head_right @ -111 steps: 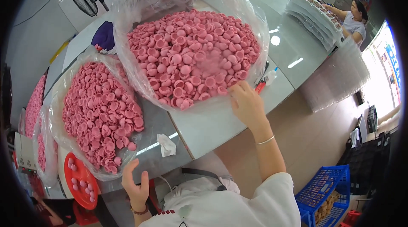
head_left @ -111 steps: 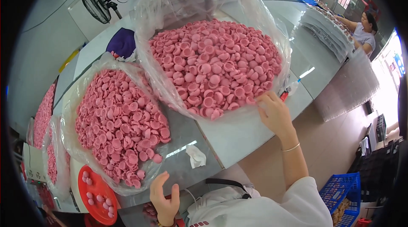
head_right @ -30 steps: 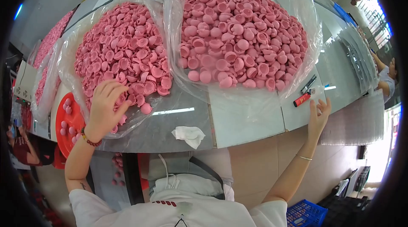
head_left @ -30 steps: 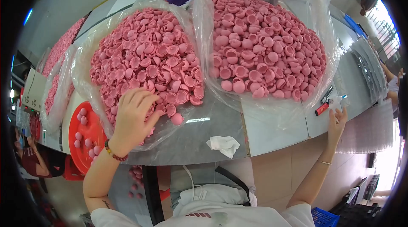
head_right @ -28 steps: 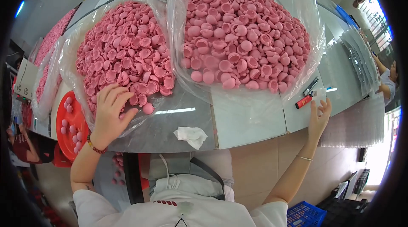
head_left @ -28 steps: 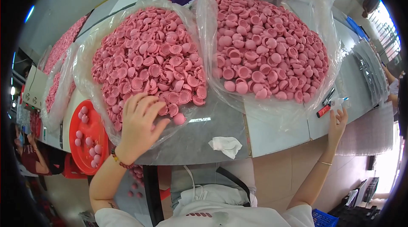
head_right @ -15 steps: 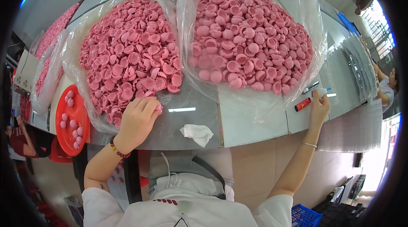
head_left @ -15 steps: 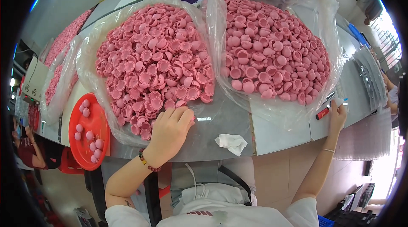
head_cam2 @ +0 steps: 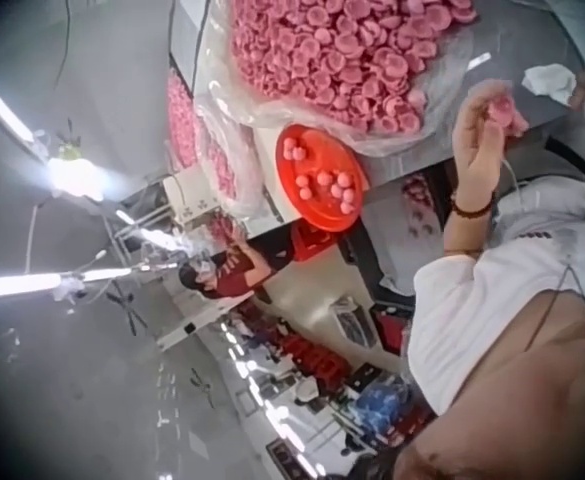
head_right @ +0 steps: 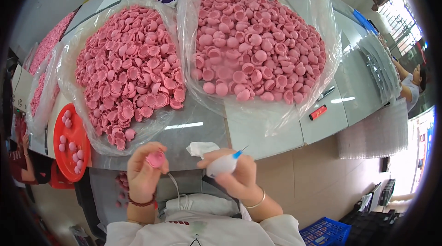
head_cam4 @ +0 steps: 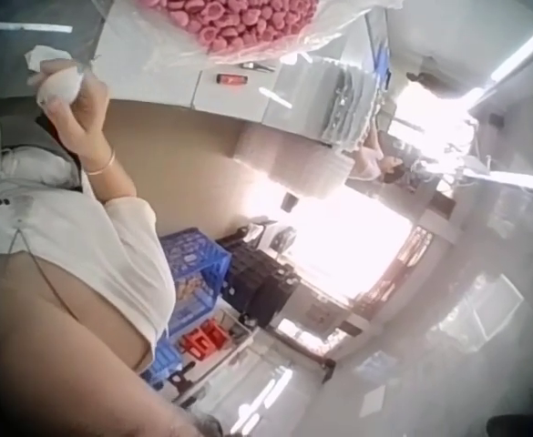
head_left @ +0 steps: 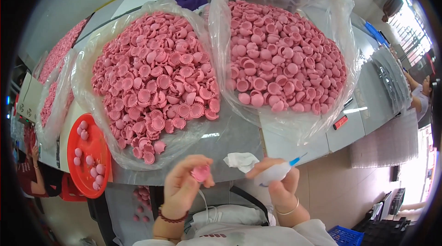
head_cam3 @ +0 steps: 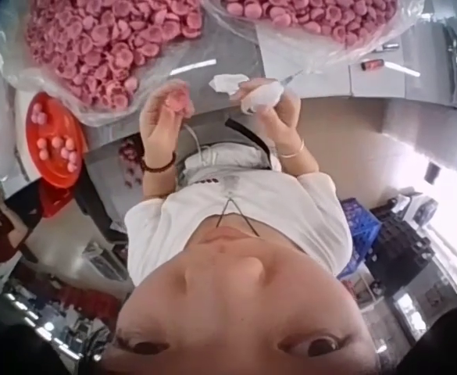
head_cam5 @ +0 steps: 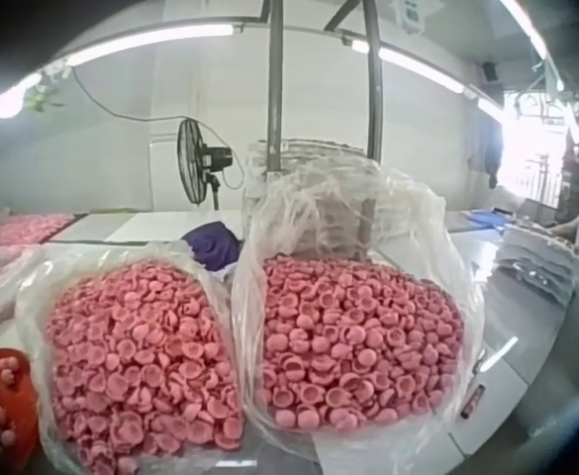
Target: Assembling small pink plastic components using a squeeze bottle applicator at a factory workstation.
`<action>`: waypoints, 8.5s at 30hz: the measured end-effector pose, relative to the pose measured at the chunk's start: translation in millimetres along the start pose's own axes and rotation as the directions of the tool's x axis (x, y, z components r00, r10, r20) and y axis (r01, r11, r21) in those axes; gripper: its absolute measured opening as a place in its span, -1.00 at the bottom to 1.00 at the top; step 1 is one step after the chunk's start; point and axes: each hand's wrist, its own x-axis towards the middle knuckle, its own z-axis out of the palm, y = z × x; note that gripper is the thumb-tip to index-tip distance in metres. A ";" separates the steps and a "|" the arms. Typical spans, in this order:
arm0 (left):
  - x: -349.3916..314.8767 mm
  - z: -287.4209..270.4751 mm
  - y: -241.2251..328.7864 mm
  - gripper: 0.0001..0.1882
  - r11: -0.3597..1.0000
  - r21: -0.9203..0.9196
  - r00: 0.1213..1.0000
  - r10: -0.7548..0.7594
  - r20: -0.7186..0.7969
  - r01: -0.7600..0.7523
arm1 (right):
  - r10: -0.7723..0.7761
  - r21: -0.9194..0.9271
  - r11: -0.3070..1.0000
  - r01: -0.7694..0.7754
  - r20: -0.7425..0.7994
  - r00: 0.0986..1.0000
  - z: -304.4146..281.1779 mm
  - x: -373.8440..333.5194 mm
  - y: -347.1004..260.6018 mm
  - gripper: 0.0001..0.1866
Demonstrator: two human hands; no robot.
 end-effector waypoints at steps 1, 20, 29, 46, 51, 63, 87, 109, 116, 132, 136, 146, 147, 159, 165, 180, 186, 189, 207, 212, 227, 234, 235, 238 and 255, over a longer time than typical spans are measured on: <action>-2.7 5.7 -3.5 -0.61 1.000 -0.001 1.000 -0.013 -0.005 0.013 | -0.068 -0.038 0.997 0.072 0.113 0.991 5.0 2.9 0.2 -0.47; -19.6 10.8 -28.3 -0.49 0.891 -0.385 0.959 -0.279 -0.042 0.242 | -0.376 -0.092 0.927 0.365 -0.190 0.907 11.1 -0.7 21.8 -0.61; -16.2 13.1 -32.7 -0.52 0.955 -0.257 0.983 -0.170 -0.074 0.146 | -0.503 -0.386 0.740 0.550 0.225 0.835 19.5 0.4 6.6 -0.51; -16.8 10.8 -31.9 -0.56 0.972 -0.175 0.984 -0.169 -0.061 0.157 | -0.461 -0.452 0.705 0.547 0.295 0.837 17.9 -1.1 10.3 -0.56; -17.9 12.1 -30.6 -0.56 0.975 -0.162 0.985 -0.161 -0.062 0.149 | -0.496 -0.422 0.731 0.537 0.213 0.842 18.6 -2.8 11.5 -0.57; -17.3 13.2 -31.6 -0.56 0.977 -0.165 0.987 -0.146 -0.068 0.134 | -0.483 -0.404 0.741 0.536 0.234 0.844 19.3 -4.5 9.0 -0.58; -16.9 6.1 -34.3 -0.49 0.917 -0.346 0.979 -0.171 0.110 0.199 | -0.514 -0.288 0.812 0.508 0.059 0.856 7.4 4.2 18.3 -0.59; 21.5 89.0 -194.6 -0.67 0.734 0.549 0.698 -0.632 0.338 0.400 | -0.172 -0.875 -0.076 -0.479 -0.462 0.870 -200.4 37.9 -36.7 -0.77; 16.5 60.4 -300.0 -0.65 0.780 0.625 0.917 -0.243 0.316 -0.009 | -0.288 -0.686 0.702 -0.191 -0.519 0.805 -166.0 -28.4 -21.5 -0.82; 24.1 65.6 -260.3 -0.64 0.729 0.675 0.938 -0.148 0.314 -0.111 | 0.259 -0.109 0.869 -0.482 -0.730 0.633 -171.8 -93.5 125.9 -0.68; 24.3 63.5 -258.7 -0.61 0.619 0.777 0.903 -0.263 0.340 -0.112 | 0.380 0.005 0.843 -0.538 -0.714 0.588 -173.2 -93.5 131.5 -0.66; 21.8 63.1 -261.1 -0.59 0.587 0.764 0.929 -0.055 0.366 -0.266 | 0.296 -0.035 0.841 -0.540 -0.806 0.512 -179.8 -92.1 140.7 -0.66; 21.7 63.8 -260.7 -0.59 0.588 0.764 0.930 -0.054 0.365 -0.265 | 0.296 -0.037 0.840 -0.542 -0.806 0.513 -179.3 -90.3 138.9 -0.66; 14.7 58.9 -265.7 -0.59 0.611 0.787 0.903 -0.286 0.321 -0.086 | 0.078 -0.435 0.717 -0.545 -0.726 0.683 -201.4 -107.0 155.5 -0.60; 11.7 61.5 -275.8 -0.59 0.667 0.745 0.910 -0.306 0.282 -0.006 | 0.003 -0.741 0.347 -0.574 -0.612 0.791 -227.9 -130.6 172.2 -0.85; 5.8 47.2 -302.1 -0.56 -0.433 0.609 0.686 -0.031 0.727 -0.665 | -0.005 -0.750 0.309 -0.585 -0.616 0.788 -225.0 -127.0 170.2 -0.76; 16.9 64.1 -263.5 -0.57 0.681 0.731 0.870 -0.386 0.307 0.044 | -0.006 -0.719 0.351 -0.599 -0.642 0.767 -230.2 -132.0 168.5 -0.72; 18.3 63.2 -261.0 -0.57 0.697 0.716 0.893 -0.294 0.340 -0.043 | 0.011 -0.711 0.397 -0.581 -0.629 0.777 -231.6 -130.2 164.1 -0.74; 16.7 71.4 -307.5 -0.71 0.484 0.820 0.937 0.002 0.349 -0.306 | -0.396 -0.915 0.101 -0.391 -0.397 0.828 -219.4 15.0 -34.3 -0.57; 16.2 69.8 -306.7 -0.66 0.537 0.801 0.940 -0.044 0.338 -0.263 | -0.859 -0.986 -0.047 -0.160 -0.042 0.511 -217.1 -12.5 -21.4 -0.61; -4.7 64.3 -384.5 -0.53 0.599 0.800 0.767 -0.519 0.378 0.012 | 0.332 -0.745 0.077 -0.662 -0.607 0.722 -192.8 -274.0 220.1 -0.69; 13.2 79.9 -279.4 -0.75 0.511 0.852 0.977 -0.103 0.188 -0.111 | -0.338 -0.541 0.767 0.346 0.118 0.934 -41.3 -86.9 33.8 -0.88; 15.0 77.9 -281.1 -0.76 0.510 0.859 0.961 -0.209 0.182 -0.052 | -0.460 -0.525 0.713 0.464 0.150 0.875 -11.0 -75.4 16.1 -0.94; 14.7 73.6 -269.9 -0.77 0.500 0.866 0.949 -0.279 0.145 0.015 | -0.477 -0.177 0.435 0.883 0.786 0.393 28.5 -30.2 -20.5 -0.74; 11.0 69.0 -273.5 -0.70 0.485 0.874 0.938 -0.288 0.193 -0.031 | -0.731 0.368 0.278 0.887 0.681 -0.054 128.1 -2.6 9.4 -0.91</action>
